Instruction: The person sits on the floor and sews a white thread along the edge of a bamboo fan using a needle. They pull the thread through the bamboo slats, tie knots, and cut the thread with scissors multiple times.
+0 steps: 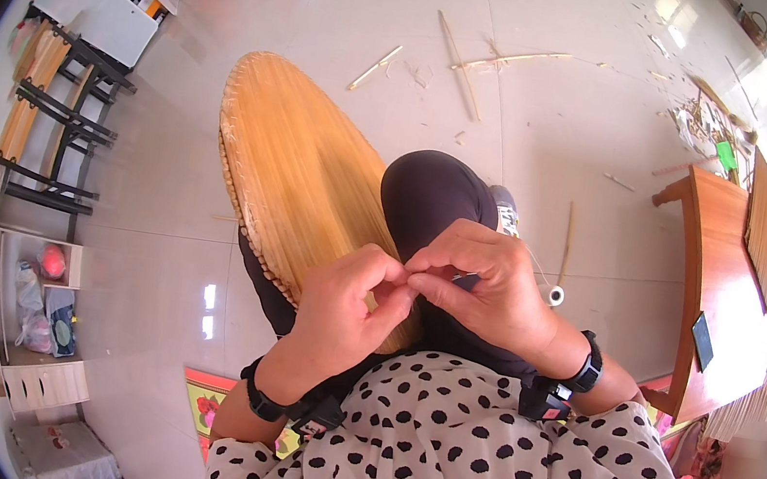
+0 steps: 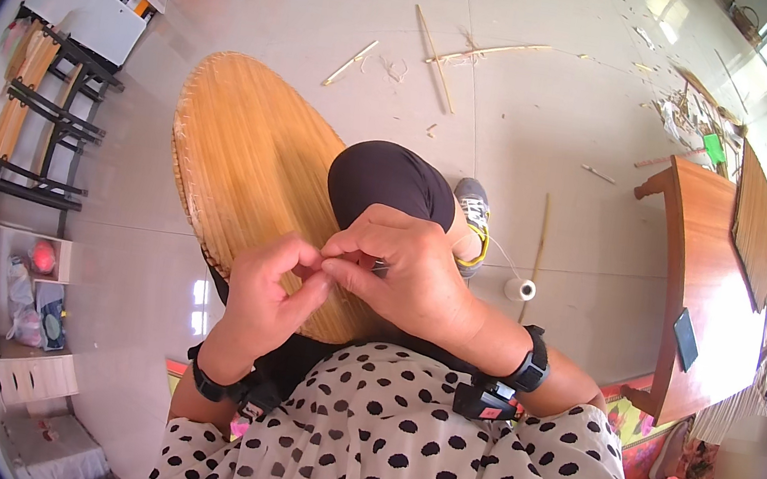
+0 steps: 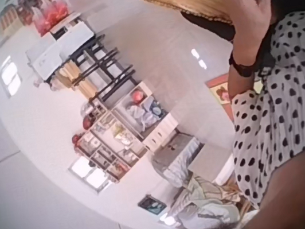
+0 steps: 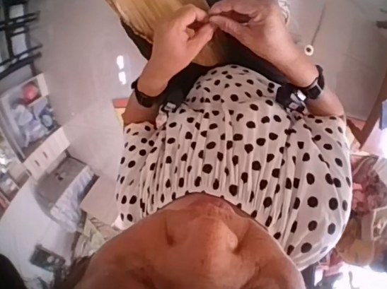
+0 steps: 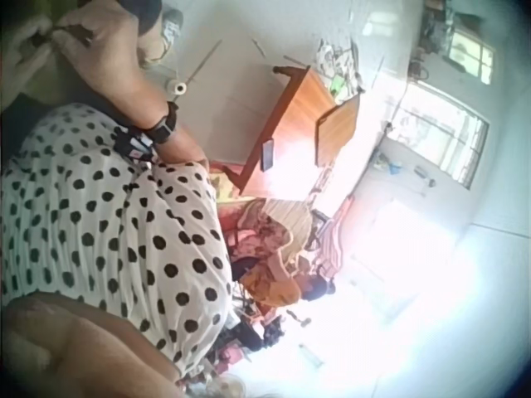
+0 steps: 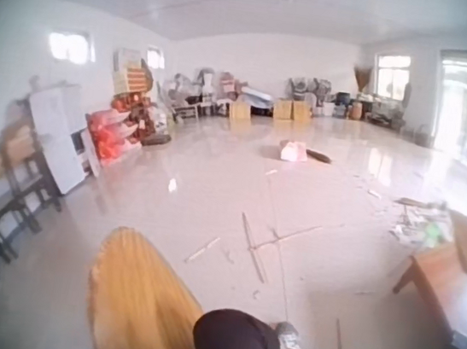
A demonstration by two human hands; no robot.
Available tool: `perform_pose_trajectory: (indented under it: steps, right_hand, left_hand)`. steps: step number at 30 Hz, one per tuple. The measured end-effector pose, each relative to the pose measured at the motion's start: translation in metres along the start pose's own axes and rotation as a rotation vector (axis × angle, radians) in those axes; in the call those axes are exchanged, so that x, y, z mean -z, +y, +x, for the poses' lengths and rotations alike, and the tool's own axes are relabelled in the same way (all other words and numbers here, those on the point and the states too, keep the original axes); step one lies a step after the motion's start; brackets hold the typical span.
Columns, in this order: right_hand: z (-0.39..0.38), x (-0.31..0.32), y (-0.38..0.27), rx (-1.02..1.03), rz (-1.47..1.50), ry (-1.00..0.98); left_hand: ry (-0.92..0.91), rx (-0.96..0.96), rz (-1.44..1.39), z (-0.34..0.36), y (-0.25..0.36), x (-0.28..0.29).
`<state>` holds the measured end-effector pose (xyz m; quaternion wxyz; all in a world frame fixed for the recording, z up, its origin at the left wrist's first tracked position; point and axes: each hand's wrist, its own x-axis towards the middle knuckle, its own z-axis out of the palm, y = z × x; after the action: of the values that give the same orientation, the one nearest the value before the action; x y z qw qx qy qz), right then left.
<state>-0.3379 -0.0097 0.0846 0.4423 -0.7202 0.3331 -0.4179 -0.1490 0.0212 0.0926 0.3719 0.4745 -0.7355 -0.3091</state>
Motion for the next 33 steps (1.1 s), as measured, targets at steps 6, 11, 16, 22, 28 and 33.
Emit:
perform_pose_trajectory:
  steps: [6,11,16,22,28,33]
  right_hand:
    - [-0.004,0.009,-0.002,-0.063,-0.083,0.058]
    - [-0.019,0.056,0.031,-0.324,-0.084,0.391]
    - [-0.075,0.113,0.125,-0.49,-0.327,0.686]
    - [-0.188,0.122,0.248,-0.74,-0.671,0.663]
    - [-0.231,0.106,0.278,-0.877,-0.72,0.731]
    - [-0.244,0.094,0.288,-0.885,-0.708,0.77]
  left_hand:
    - [-0.002,0.037,0.019,0.003,0.001,-0.01]
    - [0.032,-0.018,0.0,0.006,0.005,0.0]
    - [0.052,0.006,0.033,-0.004,0.004,0.017]
    - [0.027,0.1,0.154,-0.02,0.005,0.03]
    - [0.057,0.061,0.113,-0.021,0.001,0.021]
    - [0.056,0.083,0.12,-0.022,-0.006,0.023]
